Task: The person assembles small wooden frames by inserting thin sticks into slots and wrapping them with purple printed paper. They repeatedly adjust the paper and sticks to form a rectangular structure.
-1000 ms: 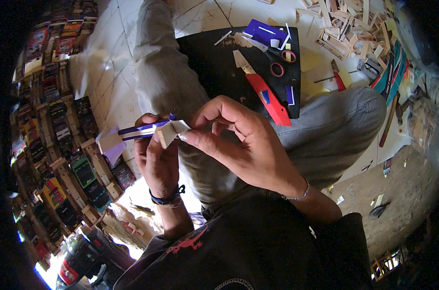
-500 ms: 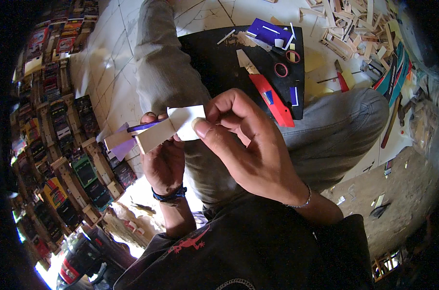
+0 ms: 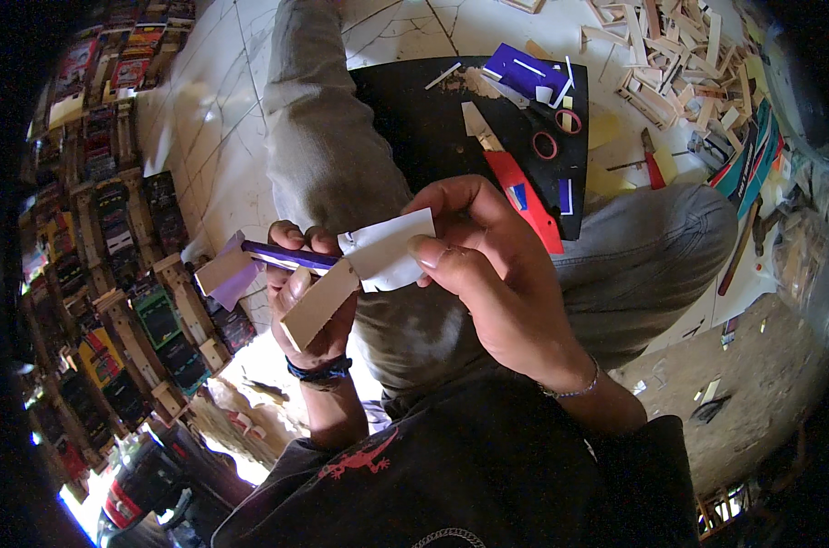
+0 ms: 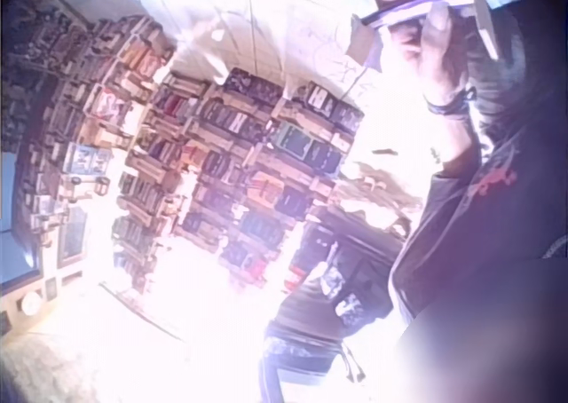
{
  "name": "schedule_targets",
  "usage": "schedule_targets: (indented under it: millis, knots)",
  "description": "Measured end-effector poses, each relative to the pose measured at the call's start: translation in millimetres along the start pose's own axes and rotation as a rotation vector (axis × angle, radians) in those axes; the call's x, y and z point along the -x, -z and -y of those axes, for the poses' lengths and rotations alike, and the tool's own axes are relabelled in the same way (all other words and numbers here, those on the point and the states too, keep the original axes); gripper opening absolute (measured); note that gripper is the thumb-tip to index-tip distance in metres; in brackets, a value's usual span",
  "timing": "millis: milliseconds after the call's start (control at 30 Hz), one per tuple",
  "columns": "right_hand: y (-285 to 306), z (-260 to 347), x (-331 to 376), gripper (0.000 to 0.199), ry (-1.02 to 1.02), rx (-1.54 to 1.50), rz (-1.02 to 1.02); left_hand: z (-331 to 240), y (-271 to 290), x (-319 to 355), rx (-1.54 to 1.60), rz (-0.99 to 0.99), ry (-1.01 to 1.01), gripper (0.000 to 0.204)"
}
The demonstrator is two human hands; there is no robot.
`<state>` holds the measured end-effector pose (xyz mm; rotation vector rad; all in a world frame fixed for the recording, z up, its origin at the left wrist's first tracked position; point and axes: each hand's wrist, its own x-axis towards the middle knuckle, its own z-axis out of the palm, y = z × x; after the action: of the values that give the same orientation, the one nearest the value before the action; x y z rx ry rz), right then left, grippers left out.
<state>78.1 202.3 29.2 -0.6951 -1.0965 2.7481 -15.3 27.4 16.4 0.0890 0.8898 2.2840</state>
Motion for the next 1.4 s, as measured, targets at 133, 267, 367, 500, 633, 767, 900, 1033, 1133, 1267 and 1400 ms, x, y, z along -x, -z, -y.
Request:
schedule_targets:
  millis: [133,267,367,500,633,767,900,1033,1133,1267,1400]
  knots:
    - [2,2,5,0.023,-0.028,0.083,0.011,-3,3,0,-0.012,0.037,0.019,0.035]
    - [6,0,9,0.022,0.009,0.138,0.041,-5,5,-1,0.007,0.041,0.027,0.042]
    - [12,-2,11,0.024,-0.026,0.088,0.1,-4,2,-3,0.004,0.041,0.014,0.045]
    - [20,-3,12,0.037,-0.094,0.042,0.144,-4,-2,-7,-0.022,0.002,-0.032,0.044]
    - [28,6,5,0.043,0.106,0.285,0.024,-15,-3,-10,-0.257,0.034,0.089,0.047]
    - [29,28,-14,0.032,0.443,0.747,0.043,-19,-6,-9,-0.296,0.21,0.327,0.047]
    - [17,51,-27,0.031,0.489,0.894,0.272,-18,-12,-7,-0.268,0.368,0.518,0.053]
    - [1,61,-30,0.046,0.586,0.949,0.48,-20,-17,1,-0.269,0.46,0.644,0.059]
    - [-3,70,-25,0.036,0.608,1.178,0.486,-22,-17,5,-0.535,0.451,0.667,0.063]
    - [-2,75,-21,0.016,0.507,1.222,0.374,-23,-16,1,-0.5,0.431,0.62,0.068]
    - [-1,71,-14,0.013,0.466,1.237,0.176,-20,-19,-9,-0.539,0.41,0.473,0.058]
